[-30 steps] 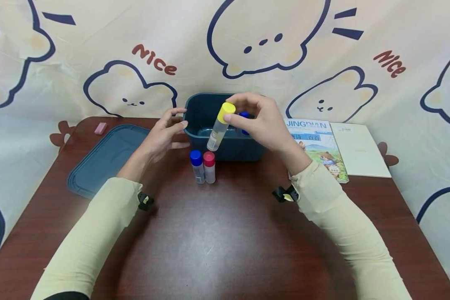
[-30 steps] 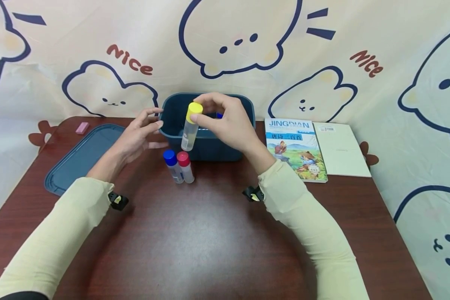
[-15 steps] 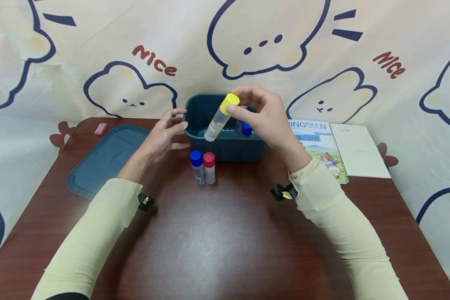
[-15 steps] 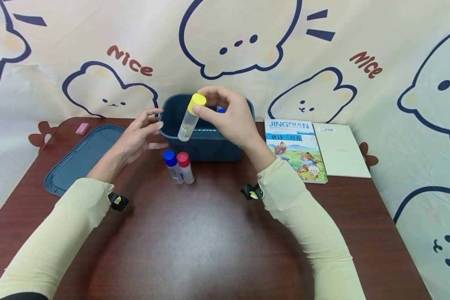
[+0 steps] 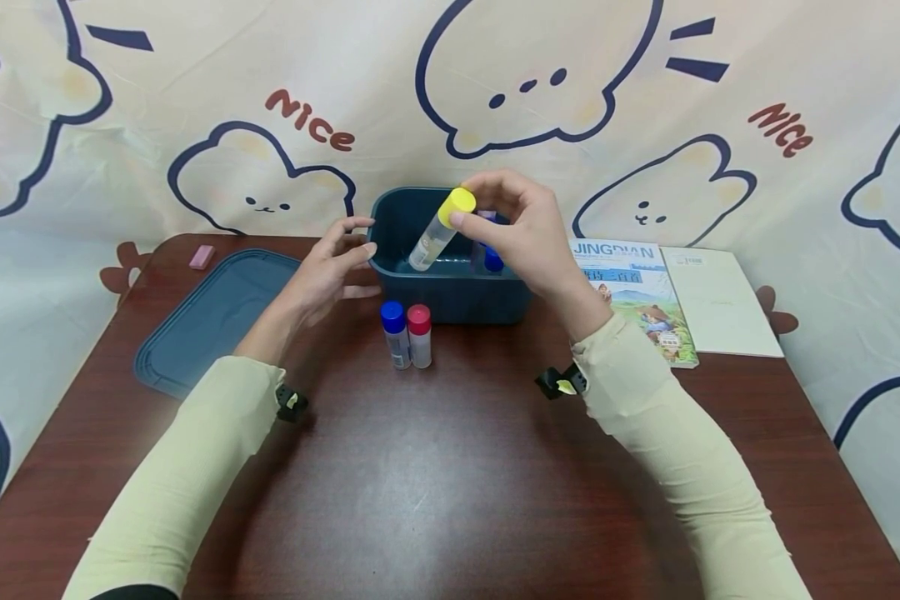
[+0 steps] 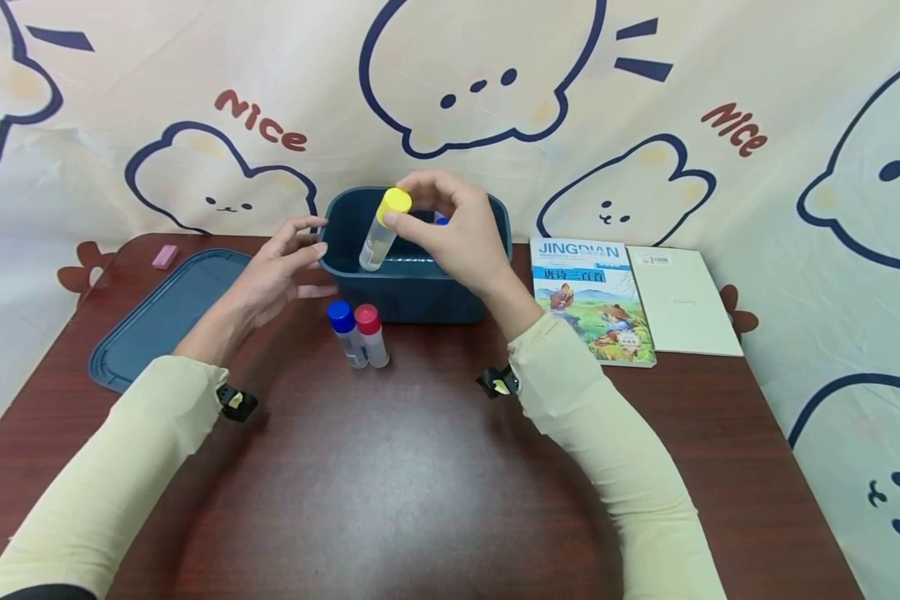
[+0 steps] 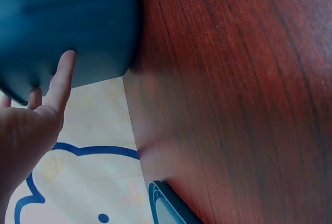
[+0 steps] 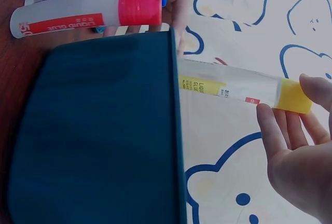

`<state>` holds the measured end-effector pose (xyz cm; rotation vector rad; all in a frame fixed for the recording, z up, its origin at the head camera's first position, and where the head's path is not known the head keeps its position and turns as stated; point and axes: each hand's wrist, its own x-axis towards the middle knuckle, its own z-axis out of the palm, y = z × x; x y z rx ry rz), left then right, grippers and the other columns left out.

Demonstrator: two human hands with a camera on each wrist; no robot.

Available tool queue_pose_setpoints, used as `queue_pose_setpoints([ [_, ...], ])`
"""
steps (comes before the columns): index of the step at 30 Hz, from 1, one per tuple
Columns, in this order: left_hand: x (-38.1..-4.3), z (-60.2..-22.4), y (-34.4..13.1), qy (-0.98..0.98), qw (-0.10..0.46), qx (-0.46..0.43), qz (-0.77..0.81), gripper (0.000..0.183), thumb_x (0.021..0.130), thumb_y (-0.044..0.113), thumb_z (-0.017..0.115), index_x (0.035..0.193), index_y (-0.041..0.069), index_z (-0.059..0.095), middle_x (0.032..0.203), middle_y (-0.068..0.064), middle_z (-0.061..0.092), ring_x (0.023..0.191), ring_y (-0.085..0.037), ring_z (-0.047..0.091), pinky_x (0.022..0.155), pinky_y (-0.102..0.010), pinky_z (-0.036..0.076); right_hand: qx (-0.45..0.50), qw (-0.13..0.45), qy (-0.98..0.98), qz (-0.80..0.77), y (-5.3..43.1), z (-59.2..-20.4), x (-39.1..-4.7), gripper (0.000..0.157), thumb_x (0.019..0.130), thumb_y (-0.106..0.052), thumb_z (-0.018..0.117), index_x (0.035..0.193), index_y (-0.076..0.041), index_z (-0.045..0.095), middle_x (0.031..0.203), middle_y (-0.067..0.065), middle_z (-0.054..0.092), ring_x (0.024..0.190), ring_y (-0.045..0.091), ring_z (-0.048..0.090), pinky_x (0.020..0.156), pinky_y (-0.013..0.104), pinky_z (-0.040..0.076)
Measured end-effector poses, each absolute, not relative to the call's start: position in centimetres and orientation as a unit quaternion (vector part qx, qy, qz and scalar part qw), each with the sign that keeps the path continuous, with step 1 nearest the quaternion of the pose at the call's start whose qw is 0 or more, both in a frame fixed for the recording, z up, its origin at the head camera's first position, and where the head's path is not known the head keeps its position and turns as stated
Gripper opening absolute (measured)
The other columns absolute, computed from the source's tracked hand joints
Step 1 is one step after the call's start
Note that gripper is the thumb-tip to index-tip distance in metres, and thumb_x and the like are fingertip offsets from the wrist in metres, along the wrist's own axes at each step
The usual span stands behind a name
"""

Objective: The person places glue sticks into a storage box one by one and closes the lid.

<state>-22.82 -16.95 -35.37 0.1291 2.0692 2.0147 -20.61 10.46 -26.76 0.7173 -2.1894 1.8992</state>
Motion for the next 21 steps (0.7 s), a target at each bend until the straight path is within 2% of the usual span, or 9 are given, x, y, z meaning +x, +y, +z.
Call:
queue_pose_setpoints([
  [21,-23.0,-35.3,-17.1,0.704,0.136,0.048,0.695,0.049,0.105,0.026,0.056,0.150,0.024,0.036,0.152,-0.013,0.030,0.132,-0.037,0.044,0.094,-0.054,0.053,0.192,0.050,-0.774,0.601,8.9,-29.2,-22.5,0.032,0.093,-0.012,0.075,0.122,-0.002,0.065,0.118,0.009,0.069,0.105,0.021,0.063,0.089,0.033,0.055],
])
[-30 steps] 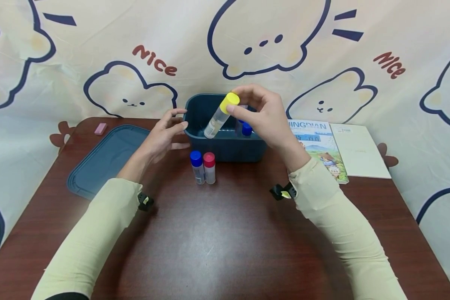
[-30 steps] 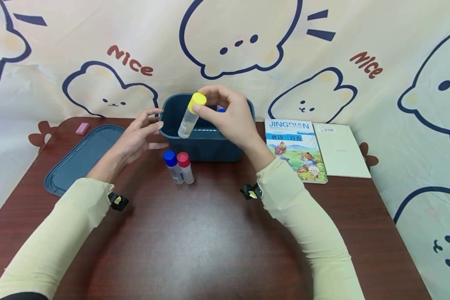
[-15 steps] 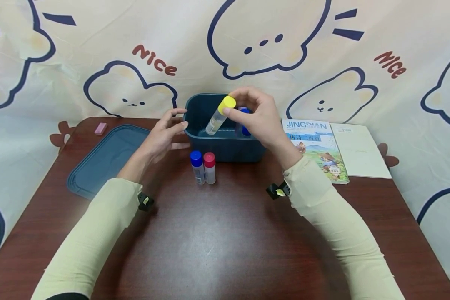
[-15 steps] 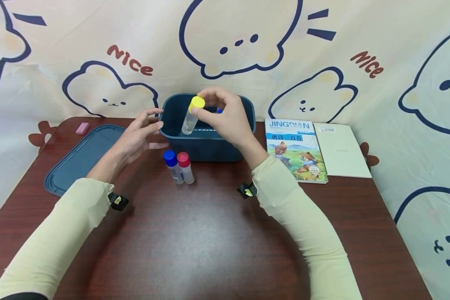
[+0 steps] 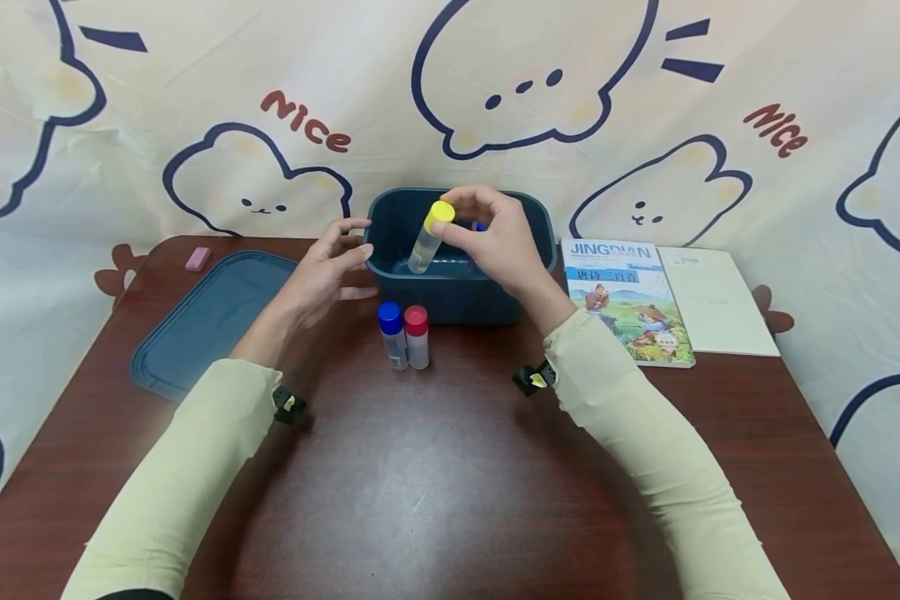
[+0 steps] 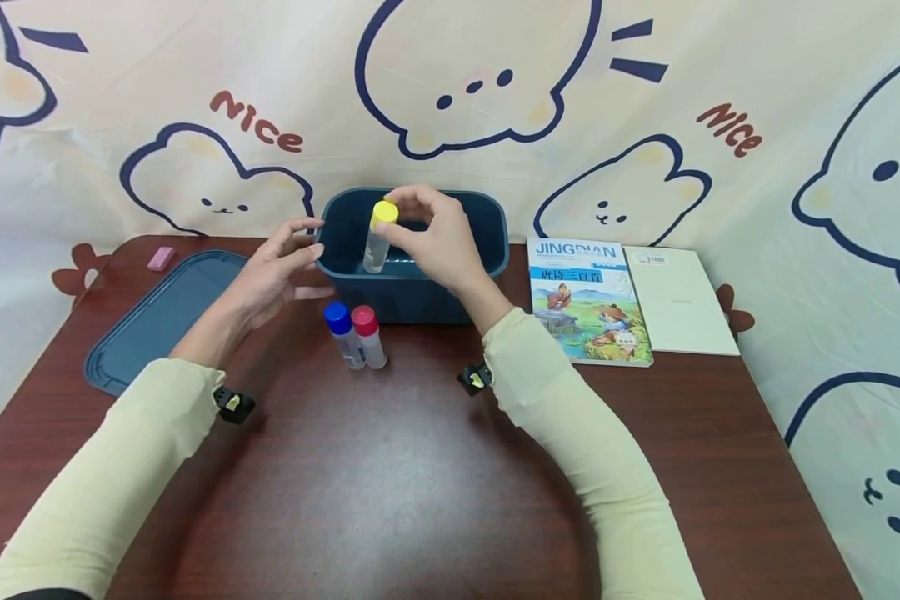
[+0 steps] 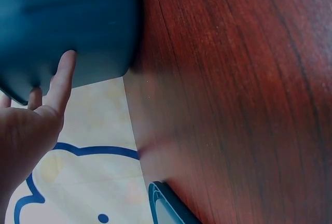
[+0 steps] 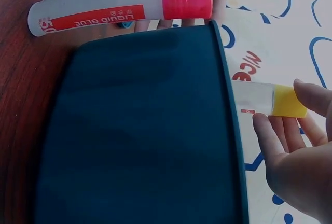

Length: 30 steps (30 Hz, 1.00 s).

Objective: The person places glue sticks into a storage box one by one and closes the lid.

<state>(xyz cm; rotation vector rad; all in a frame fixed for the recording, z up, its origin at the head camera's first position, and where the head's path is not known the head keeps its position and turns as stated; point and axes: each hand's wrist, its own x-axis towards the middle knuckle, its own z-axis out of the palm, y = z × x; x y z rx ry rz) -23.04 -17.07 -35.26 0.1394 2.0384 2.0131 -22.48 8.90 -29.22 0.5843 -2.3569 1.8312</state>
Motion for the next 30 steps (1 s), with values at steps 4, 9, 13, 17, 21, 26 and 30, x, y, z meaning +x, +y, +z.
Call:
queue_pose_setpoints([
  [4,-23.0,-35.2,-17.1,0.704,0.138,0.048,0.695,0.048,0.106,0.025,0.056,0.149,0.024,0.036,0.153,-0.013,0.030,0.132,-0.038,0.044,0.094,-0.055,0.053,0.188,0.047,-0.779,0.596,8.6,-29.7,-22.9,0.031,0.094,-0.012,0.074,0.122,-0.003,0.066,0.117,0.009,0.070,0.106,0.020,0.063,0.091,0.033,0.053],
  [9,-23.0,-35.2,-17.1,0.706,0.134,0.047,0.693,0.048,0.106,0.026,0.056,0.149,0.024,0.036,0.152,-0.013,0.031,0.131,-0.037,0.045,0.094,-0.054,0.053,0.184,0.044,-0.787,0.587,8.2,-29.9,-23.3,0.031,0.094,-0.014,0.074,0.122,-0.004,0.067,0.115,0.008,0.070,0.106,0.020,0.063,0.093,0.035,0.052],
  [13,-23.0,-35.2,-17.0,0.708,0.133,0.048,0.692,0.050,0.105,0.027,0.057,0.150,0.024,0.035,0.151,-0.012,0.031,0.130,-0.035,0.046,0.094,-0.053,0.054,0.176,0.034,-0.799,0.575,7.7,-30.0,-23.8,0.031,0.094,-0.016,0.075,0.121,-0.006,0.067,0.114,0.006,0.070,0.106,0.019,0.063,0.094,0.037,0.051],
  [17,-23.0,-35.2,-16.9,0.709,0.132,0.047,0.692,0.049,0.105,0.026,0.057,0.149,0.025,0.035,0.151,-0.011,0.032,0.130,-0.035,0.047,0.094,-0.052,0.054,0.165,0.022,-0.807,0.567,7.2,-30.0,-24.2,0.031,0.094,-0.017,0.075,0.122,-0.006,0.067,0.115,0.006,0.070,0.106,0.019,0.063,0.094,0.037,0.052],
  [21,-23.0,-35.1,-16.8,0.706,0.130,0.050,0.694,0.048,0.105,0.024,0.056,0.149,0.025,0.035,0.151,-0.013,0.032,0.132,-0.039,0.046,0.094,-0.053,0.054,0.159,0.013,-0.807,0.569,6.8,-29.9,-24.6,0.031,0.095,-0.015,0.074,0.123,-0.006,0.067,0.115,0.007,0.070,0.106,0.020,0.063,0.092,0.035,0.053],
  [26,-23.0,-35.0,-16.9,0.705,0.132,0.049,0.695,0.048,0.105,0.023,0.056,0.149,0.025,0.035,0.151,-0.013,0.032,0.134,-0.040,0.045,0.094,-0.053,0.054,0.153,0.003,-0.806,0.572,6.4,-30.1,-25.1,0.030,0.095,-0.014,0.074,0.122,-0.005,0.066,0.113,0.007,0.070,0.103,0.020,0.063,0.089,0.032,0.054],
  [30,-22.9,-35.1,-16.9,0.705,0.135,0.046,0.695,0.050,0.105,0.026,0.057,0.150,0.024,0.035,0.152,-0.012,0.032,0.134,-0.040,0.045,0.094,-0.052,0.054,0.150,-0.009,-0.806,0.572,6.1,-30.2,-25.6,0.030,0.094,-0.014,0.074,0.122,-0.005,0.067,0.112,0.007,0.070,0.100,0.021,0.063,0.088,0.031,0.055],
])
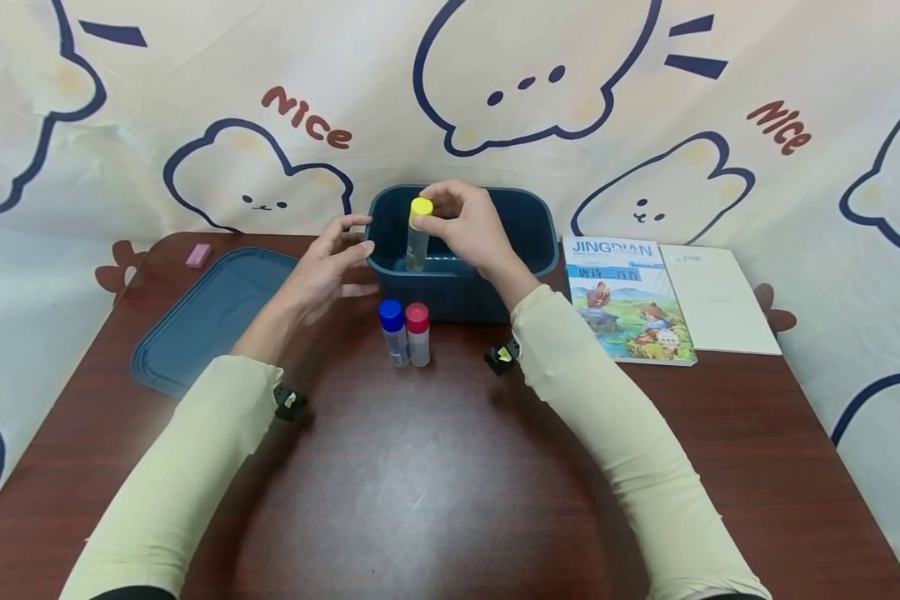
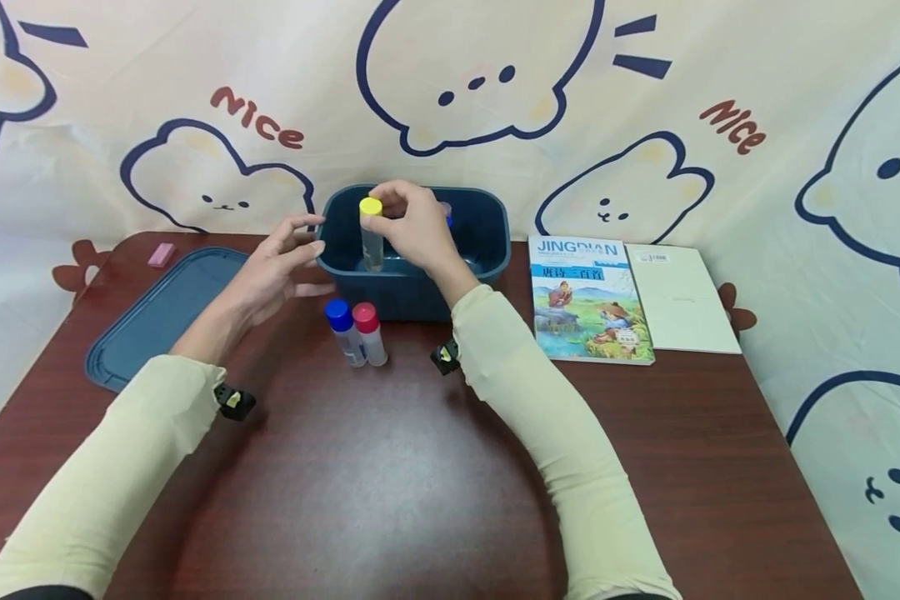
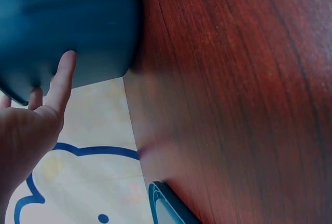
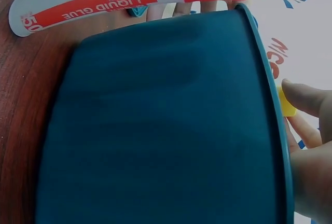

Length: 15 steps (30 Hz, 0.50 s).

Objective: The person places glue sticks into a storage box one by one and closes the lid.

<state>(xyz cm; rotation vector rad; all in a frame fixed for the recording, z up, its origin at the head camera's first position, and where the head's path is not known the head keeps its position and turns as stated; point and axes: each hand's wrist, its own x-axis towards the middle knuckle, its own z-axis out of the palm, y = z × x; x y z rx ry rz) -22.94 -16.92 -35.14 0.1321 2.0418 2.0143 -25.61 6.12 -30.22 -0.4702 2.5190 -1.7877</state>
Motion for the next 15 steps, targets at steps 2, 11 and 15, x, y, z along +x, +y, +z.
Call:
queue_pose_setpoints([
  [2,-23.0,-35.2,-16.9,0.703,0.136,0.046,0.696,0.051,0.105,0.027,0.057,0.150,0.024,0.035,0.152,-0.013,0.031,0.134,-0.041,0.044,0.094,-0.053,0.053,-0.147,0.015,0.809,-0.569,6.0,-30.2,-25.9,0.030,0.094,-0.014,0.074,0.122,-0.005,0.067,0.111,0.008,0.070,0.099,0.021,0.063,0.088,0.030,0.055],
  [11,-23.0,-35.4,-16.9,0.705,0.134,0.045,0.695,0.050,0.104,0.029,0.058,0.149,0.025,0.035,0.151,-0.012,0.032,0.132,-0.038,0.046,0.094,-0.051,0.054,-0.112,0.031,0.821,-0.559,5.6,-30.2,-26.8,0.030,0.094,-0.014,0.074,0.122,-0.006,0.066,0.115,0.008,0.069,0.101,0.019,0.064,0.089,0.029,0.054],
  [15,-23.0,-35.4,-16.9,0.706,0.133,0.045,0.694,0.050,0.105,0.028,0.057,0.149,0.025,0.035,0.151,-0.012,0.032,0.132,-0.038,0.046,0.094,-0.052,0.054,-0.107,0.030,0.824,-0.555,5.4,-30.4,-27.0,0.030,0.094,-0.014,0.074,0.122,-0.005,0.066,0.114,0.008,0.069,0.101,0.019,0.064,0.095,0.032,0.050],
])
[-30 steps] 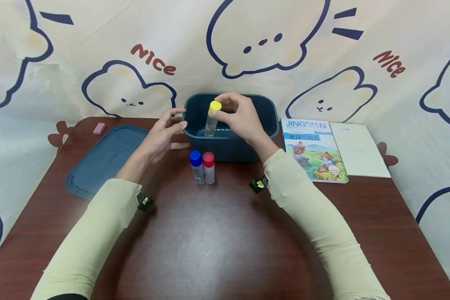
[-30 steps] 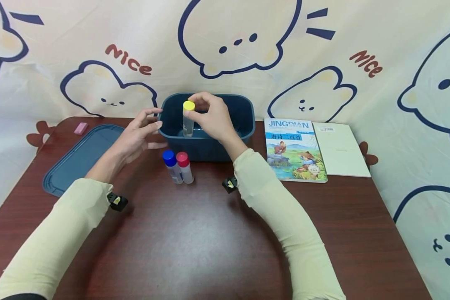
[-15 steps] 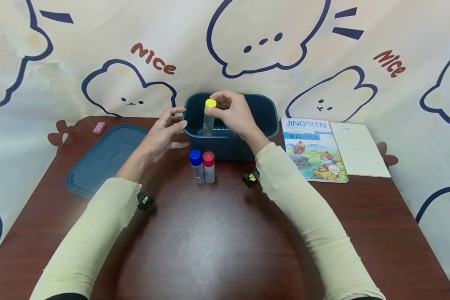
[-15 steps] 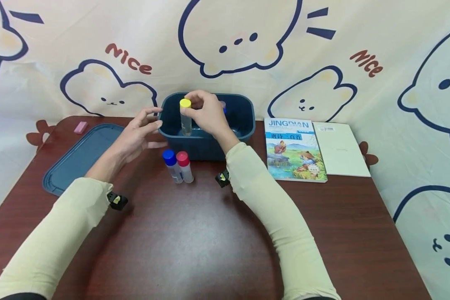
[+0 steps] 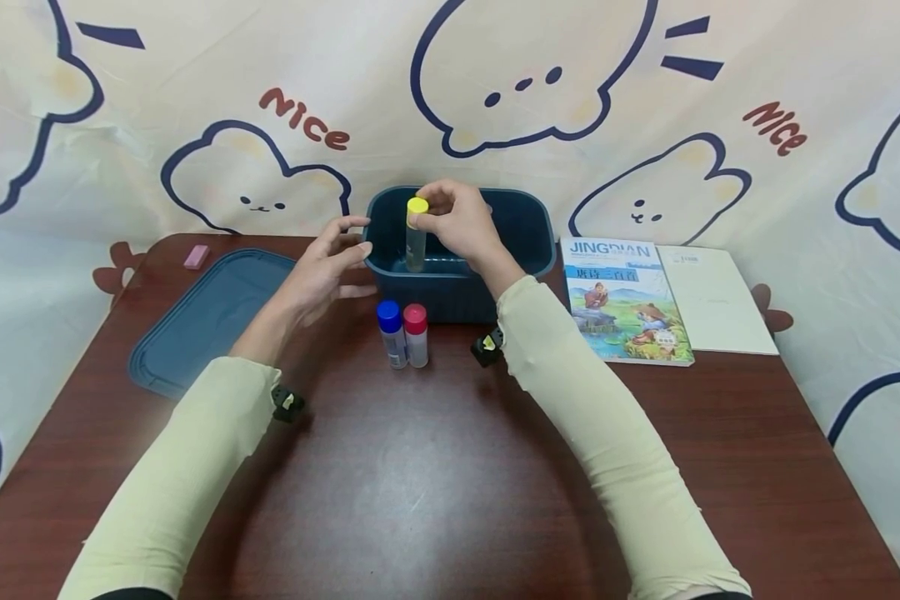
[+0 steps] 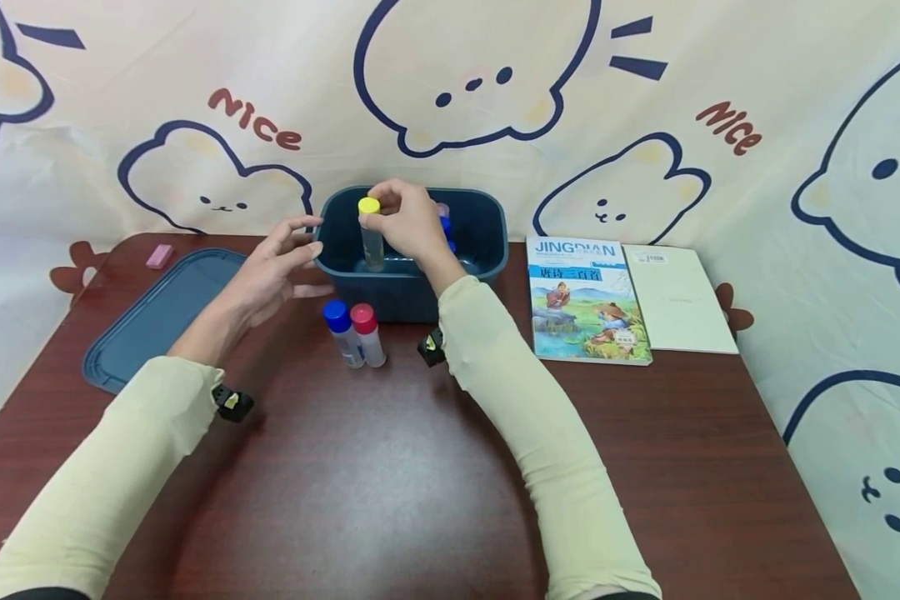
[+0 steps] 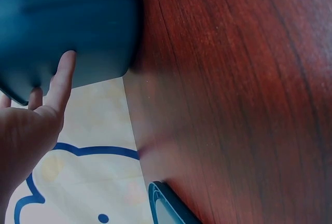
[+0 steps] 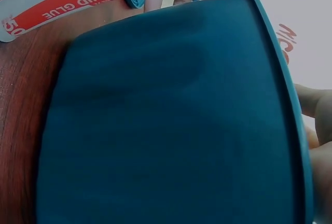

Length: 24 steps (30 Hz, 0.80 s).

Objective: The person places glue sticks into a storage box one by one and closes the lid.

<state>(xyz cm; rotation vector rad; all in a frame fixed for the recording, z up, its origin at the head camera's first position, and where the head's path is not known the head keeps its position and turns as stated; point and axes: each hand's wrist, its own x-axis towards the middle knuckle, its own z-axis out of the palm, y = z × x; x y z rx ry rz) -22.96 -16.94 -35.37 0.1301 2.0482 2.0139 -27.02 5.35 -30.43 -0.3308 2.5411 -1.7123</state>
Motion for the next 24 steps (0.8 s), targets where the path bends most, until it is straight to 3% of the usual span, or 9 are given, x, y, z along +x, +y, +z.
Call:
queue_pose_setpoints([
  [9,-22.9,-35.5,-17.0,0.710,0.131,0.046,0.691,0.054,0.103,0.032,0.059,0.151,0.025,0.034,0.152,-0.012,0.032,0.134,-0.038,0.045,0.095,-0.050,0.054,-0.098,0.044,0.825,-0.555,5.0,-30.7,-27.7,0.029,0.094,-0.012,0.075,0.120,-0.004,0.066,0.113,0.009,0.067,0.100,0.021,0.061,0.087,0.027,0.054],
  [24,-23.0,-35.6,-17.1,0.709,0.132,0.048,0.691,0.053,0.103,0.033,0.059,0.150,0.027,0.035,0.152,-0.011,0.032,0.131,-0.034,0.047,0.095,-0.050,0.054,-0.071,0.058,0.828,-0.553,4.2,-30.9,-28.5,0.030,0.094,-0.007,0.073,0.122,0.000,0.065,0.115,0.012,0.064,0.101,0.022,0.059,0.089,0.025,0.053],
])
